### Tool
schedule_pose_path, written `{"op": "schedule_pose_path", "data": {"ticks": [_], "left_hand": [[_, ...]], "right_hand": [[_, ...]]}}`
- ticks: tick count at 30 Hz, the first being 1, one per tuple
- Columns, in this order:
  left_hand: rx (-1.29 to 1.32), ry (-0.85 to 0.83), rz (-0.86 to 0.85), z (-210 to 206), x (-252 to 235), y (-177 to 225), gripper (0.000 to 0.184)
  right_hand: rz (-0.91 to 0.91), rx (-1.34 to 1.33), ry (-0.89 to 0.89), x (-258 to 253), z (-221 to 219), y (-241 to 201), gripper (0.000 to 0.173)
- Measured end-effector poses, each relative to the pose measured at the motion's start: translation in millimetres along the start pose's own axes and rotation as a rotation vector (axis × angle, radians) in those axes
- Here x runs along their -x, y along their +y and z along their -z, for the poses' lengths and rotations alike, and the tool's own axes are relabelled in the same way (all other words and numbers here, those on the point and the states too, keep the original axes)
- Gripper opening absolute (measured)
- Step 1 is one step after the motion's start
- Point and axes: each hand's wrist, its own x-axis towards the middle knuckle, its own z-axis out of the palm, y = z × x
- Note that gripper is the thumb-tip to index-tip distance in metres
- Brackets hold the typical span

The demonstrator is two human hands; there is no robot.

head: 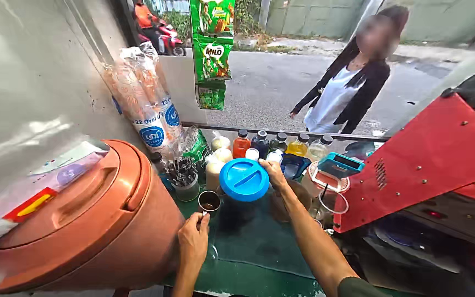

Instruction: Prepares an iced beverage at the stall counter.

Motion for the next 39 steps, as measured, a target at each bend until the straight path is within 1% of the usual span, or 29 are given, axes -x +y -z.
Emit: {"op": "schedule_pose_path", "data": {"ticks": [3, 6, 8, 10, 11, 12, 16, 20, 22, 24, 25, 26, 29, 32, 36, 39], "left_hand": [[0.048, -0.025, 0.012, -4, -1, 5, 0.026], [0.072, -0.051, 0.023, -3, -1, 8, 0.027], [0.075, -0.066, 0.007, -1, -6, 13, 0.029], [0.068, -0.112, 0.028, 0, 5, 7, 0.032], [0.068, -0.114, 0.036, -2, 7, 5, 0.032], [0.077, -0.099, 0.027, -3, 2, 5, 0.033], [0.120, -0.074, 0.023, -7, 3, 5, 0.030], [0.128, -0.069, 0.017, -5, 3, 4, 0.029], [0.125, -0.075, 0.001, -3, -4, 7, 0.029], [0.115, -0.117, 0.002, 1, -1, 7, 0.032], [0.105, -0.136, 0.024, 1, 5, 2, 0.032], [0.112, -0.128, 0.025, 0, 2, 1, 0.032], [0.164, -0.104, 0.015, -4, -3, 1, 0.030], [0.186, -0.109, 0.015, -4, -2, 1, 0.030], [0.213, -0.104, 0.015, -1, 2, -1, 0.029], [0.235, -0.055, 0.003, 3, 8, -6, 0.028]], "right_hand": [[0.000, -0.059, 0.017, 1, -3, 1, 0.041], [-0.005, -0.093, 0.043, 0, -7, 1, 0.041], [-0.006, -0.057, 0.052, -5, -5, -3, 0.041], [-0.020, -0.018, 0.027, 8, -3, 9, 0.046], [-0.023, -0.010, 0.028, 16, -4, 15, 0.050], [0.000, -0.014, 0.038, 9, -5, 12, 0.050], [0.028, -0.060, 0.076, 1, -10, 5, 0.044], [0.025, -0.075, 0.093, 1, -11, 6, 0.045], [0.051, -0.082, 0.103, -5, -11, 4, 0.043], [0.072, -0.067, 0.078, -4, -6, 7, 0.038], [0.062, -0.050, 0.053, 6, -6, 13, 0.040], [0.063, -0.038, 0.033, 6, -7, 14, 0.043], [0.031, -0.031, 0.031, -2, -3, 10, 0.046], [0.005, -0.056, 0.065, -1, -8, 5, 0.040], [0.010, -0.103, 0.182, 4, -18, -9, 0.031], [0.037, -0.137, 0.192, 11, -23, -23, 0.033]]}}
